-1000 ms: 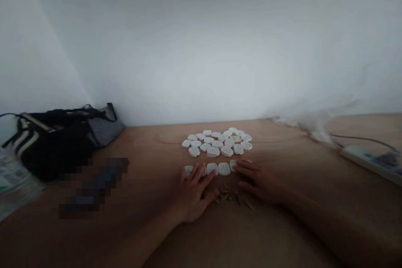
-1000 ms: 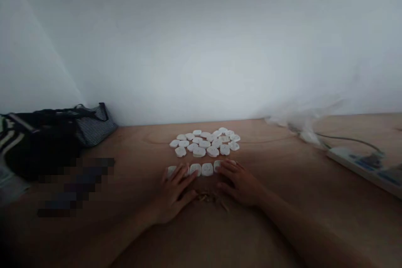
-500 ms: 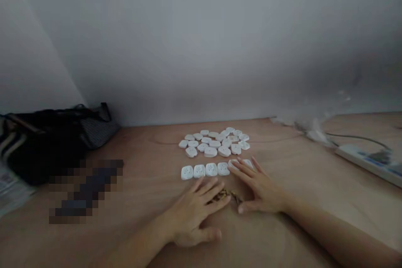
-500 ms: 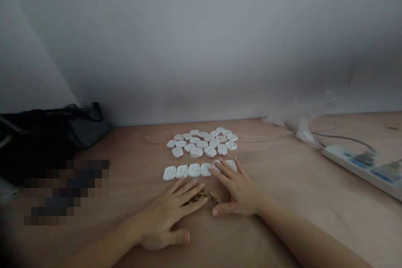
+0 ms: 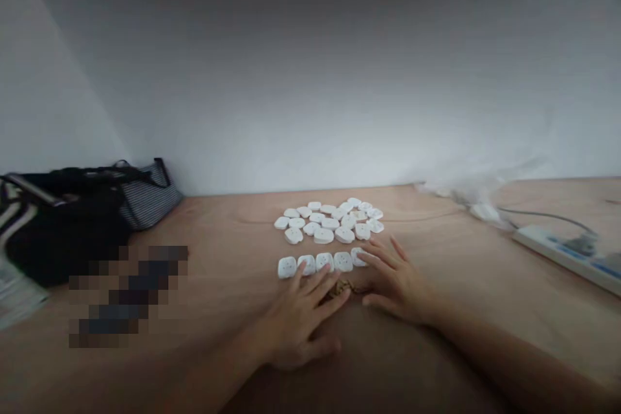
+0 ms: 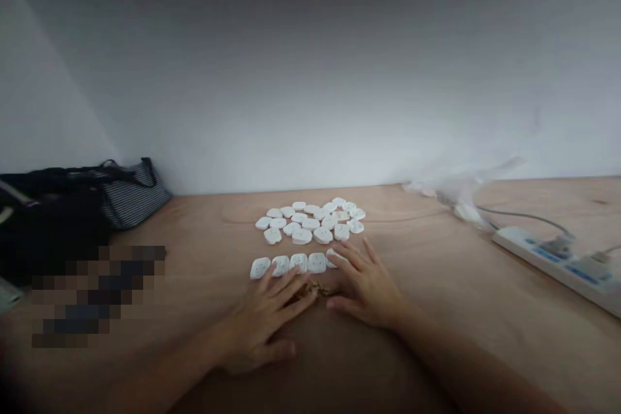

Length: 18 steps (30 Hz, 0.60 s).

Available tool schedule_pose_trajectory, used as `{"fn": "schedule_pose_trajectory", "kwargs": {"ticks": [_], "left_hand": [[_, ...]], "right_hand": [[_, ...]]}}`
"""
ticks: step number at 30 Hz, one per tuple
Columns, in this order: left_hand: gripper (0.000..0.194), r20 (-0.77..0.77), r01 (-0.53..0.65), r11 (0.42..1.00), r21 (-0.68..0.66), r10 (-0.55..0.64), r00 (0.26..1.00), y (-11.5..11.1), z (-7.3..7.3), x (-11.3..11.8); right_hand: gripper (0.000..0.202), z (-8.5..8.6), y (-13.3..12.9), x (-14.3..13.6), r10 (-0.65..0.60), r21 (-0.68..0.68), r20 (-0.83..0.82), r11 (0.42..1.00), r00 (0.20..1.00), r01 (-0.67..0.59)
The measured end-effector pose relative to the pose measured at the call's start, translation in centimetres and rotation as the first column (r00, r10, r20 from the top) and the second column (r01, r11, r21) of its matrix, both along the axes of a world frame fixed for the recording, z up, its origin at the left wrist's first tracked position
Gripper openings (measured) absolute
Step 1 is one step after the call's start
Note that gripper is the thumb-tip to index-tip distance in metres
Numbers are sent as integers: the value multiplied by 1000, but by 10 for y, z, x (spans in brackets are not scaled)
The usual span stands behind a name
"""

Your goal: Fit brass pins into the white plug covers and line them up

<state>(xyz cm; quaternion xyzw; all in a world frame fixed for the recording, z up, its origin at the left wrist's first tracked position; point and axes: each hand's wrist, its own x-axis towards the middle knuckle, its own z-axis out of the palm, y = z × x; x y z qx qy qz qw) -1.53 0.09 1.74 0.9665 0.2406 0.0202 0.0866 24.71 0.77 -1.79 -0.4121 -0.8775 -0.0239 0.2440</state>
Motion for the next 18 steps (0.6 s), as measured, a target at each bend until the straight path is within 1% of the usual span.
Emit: {"fn": "schedule_pose_trajectory", "kwargs": {"ticks": [1,3,5,6,7,9,11,13,16,18], "left_hand": [[70,-5,-5,1000,-9,5,1000,-2,0,-5],[73,-22,-8,1000,-17,8,1000,-5,-2,-16],[75,-23,-21,1000,3,21,1000,-7,-4,-23],[75,-24,-26,1000,11,27,999,-7,-4,-25],[75,-28,-29,999,13,30,999,-8,-4,-27],[74,-46,-29,1000,-6,29,999,-8,-1,-28],[73,-48,-32,999,-28,31,998,-10,3,-27],[72,-29,-22,999,-34,21,999,-11,5,-27],[75,-16,-9,1000,-13,8,1000,-15,1,-27],[78,-4,-27,1000,11,27,1000,-16,-4,-28]], "right_hand": [[71,3,-5,-1,78,-25,2,997,997,-78],[75,9,-13,-3,261,-154,33,955,965,-253],[77,12,-19,-5,373,-269,40,898,927,-350],[77,13,-20,-5,398,-309,37,877,917,-368],[76,13,-20,-6,404,-333,33,867,914,-371],[75,14,-20,-6,381,-353,35,870,924,-345],[74,14,-20,-6,354,-345,45,883,934,-318],[74,16,-22,-7,353,-328,55,890,934,-317],[76,18,-29,-10,387,-324,64,880,920,-348],[77,18,-33,-12,392,-332,70,876,917,-349]]}}
